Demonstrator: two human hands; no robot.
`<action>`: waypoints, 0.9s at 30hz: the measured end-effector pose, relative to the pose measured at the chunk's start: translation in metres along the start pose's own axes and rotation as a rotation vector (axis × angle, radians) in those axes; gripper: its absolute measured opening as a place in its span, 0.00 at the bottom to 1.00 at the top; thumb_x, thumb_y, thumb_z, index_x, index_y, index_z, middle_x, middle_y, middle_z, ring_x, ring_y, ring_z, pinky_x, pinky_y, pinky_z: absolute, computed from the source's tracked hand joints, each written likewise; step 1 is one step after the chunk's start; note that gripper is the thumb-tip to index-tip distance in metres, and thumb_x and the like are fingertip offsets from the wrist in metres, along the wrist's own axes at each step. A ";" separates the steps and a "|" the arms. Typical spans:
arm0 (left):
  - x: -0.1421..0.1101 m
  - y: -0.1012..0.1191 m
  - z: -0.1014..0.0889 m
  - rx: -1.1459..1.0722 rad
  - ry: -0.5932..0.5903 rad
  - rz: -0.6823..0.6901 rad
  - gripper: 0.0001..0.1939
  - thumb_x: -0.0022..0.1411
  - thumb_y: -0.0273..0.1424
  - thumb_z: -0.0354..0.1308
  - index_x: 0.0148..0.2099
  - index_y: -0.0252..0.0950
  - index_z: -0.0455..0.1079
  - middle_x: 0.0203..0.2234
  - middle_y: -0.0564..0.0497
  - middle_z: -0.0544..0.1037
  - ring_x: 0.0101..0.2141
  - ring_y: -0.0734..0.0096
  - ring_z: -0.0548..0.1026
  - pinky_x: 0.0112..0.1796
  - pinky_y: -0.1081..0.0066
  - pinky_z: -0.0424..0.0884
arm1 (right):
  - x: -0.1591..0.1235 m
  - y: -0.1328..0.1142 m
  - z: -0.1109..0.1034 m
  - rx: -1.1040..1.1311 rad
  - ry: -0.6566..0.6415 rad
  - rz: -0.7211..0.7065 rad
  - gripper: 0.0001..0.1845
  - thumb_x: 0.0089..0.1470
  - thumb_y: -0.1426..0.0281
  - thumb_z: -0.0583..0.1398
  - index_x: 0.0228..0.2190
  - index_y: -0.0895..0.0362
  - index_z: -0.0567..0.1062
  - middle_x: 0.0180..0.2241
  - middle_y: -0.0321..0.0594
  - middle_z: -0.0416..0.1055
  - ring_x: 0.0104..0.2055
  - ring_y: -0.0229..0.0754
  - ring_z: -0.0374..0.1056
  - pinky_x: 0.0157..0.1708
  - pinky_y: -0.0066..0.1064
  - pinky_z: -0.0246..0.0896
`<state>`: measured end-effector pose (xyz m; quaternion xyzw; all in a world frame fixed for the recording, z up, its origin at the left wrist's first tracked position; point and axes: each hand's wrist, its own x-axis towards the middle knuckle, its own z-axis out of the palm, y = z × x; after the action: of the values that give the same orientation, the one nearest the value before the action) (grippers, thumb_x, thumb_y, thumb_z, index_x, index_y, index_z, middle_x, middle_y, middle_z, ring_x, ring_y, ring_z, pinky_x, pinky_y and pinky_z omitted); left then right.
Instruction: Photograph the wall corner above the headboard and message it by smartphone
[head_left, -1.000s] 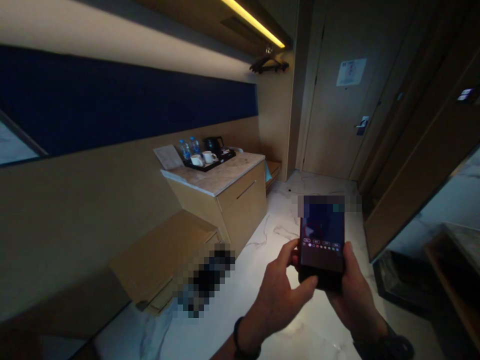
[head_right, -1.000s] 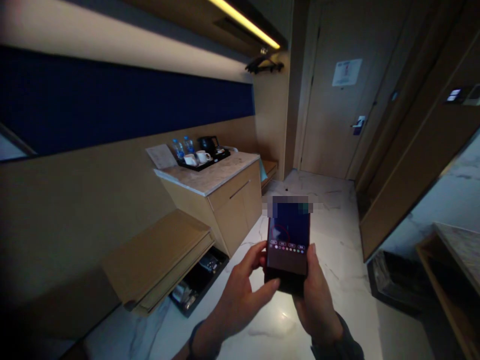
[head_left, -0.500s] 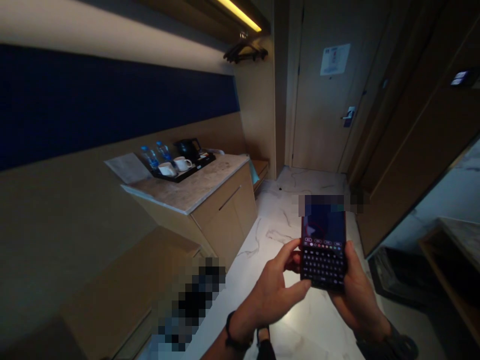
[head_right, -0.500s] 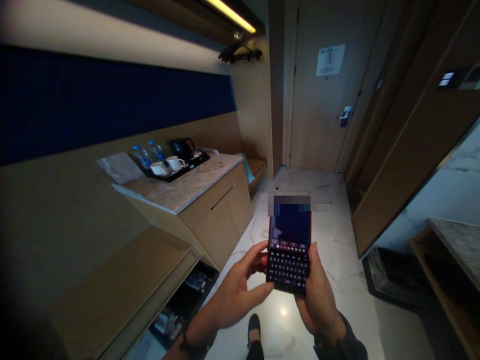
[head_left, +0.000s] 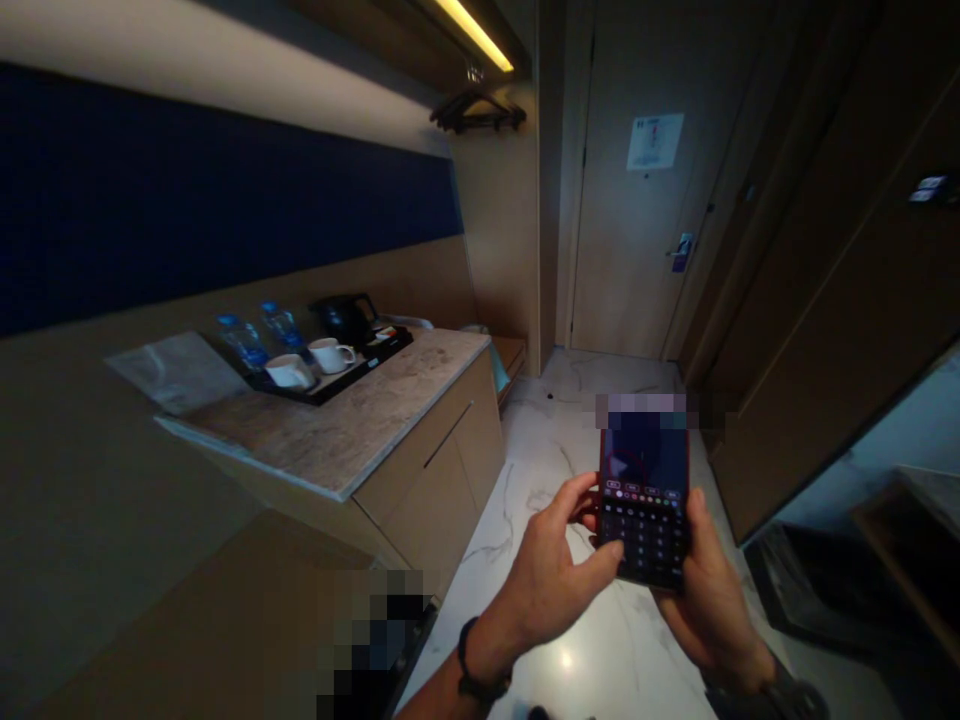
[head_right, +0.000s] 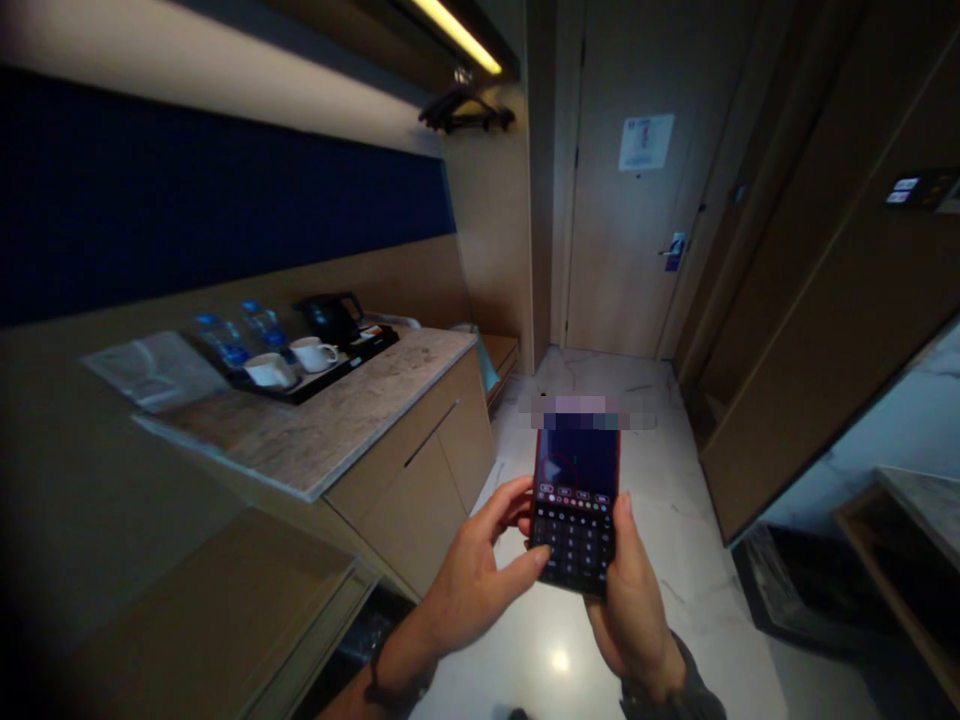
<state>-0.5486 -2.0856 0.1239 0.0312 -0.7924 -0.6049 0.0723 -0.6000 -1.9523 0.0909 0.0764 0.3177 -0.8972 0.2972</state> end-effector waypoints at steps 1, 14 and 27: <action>0.005 -0.002 -0.005 -0.012 0.000 0.000 0.28 0.54 0.22 0.58 0.58 0.38 0.63 0.45 0.51 0.76 0.43 0.70 0.73 0.47 0.69 0.68 | 0.004 0.003 0.003 0.003 0.002 -0.001 0.27 0.53 0.46 0.60 0.43 0.52 0.79 0.38 0.44 0.79 0.47 0.53 0.72 0.55 0.49 0.64; 0.041 -0.007 -0.030 0.003 0.071 0.000 0.21 0.55 0.25 0.58 0.52 0.36 0.68 0.41 0.51 0.77 0.38 0.71 0.72 0.41 0.72 0.68 | 0.046 0.010 0.023 -0.006 -0.059 0.036 0.29 0.53 0.45 0.59 0.41 0.55 0.80 0.38 0.48 0.79 0.49 0.55 0.71 0.55 0.52 0.63; 0.055 -0.012 -0.033 0.017 0.056 -0.015 0.16 0.56 0.26 0.57 0.48 0.34 0.70 0.36 0.53 0.77 0.34 0.73 0.70 0.36 0.73 0.66 | 0.057 0.013 0.023 0.019 -0.008 0.036 0.29 0.51 0.45 0.61 0.43 0.54 0.80 0.39 0.47 0.79 0.50 0.55 0.71 0.55 0.52 0.62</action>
<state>-0.5982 -2.1279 0.1247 0.0547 -0.7948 -0.5977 0.0899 -0.6375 -2.0021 0.0833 0.0813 0.3065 -0.8949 0.3140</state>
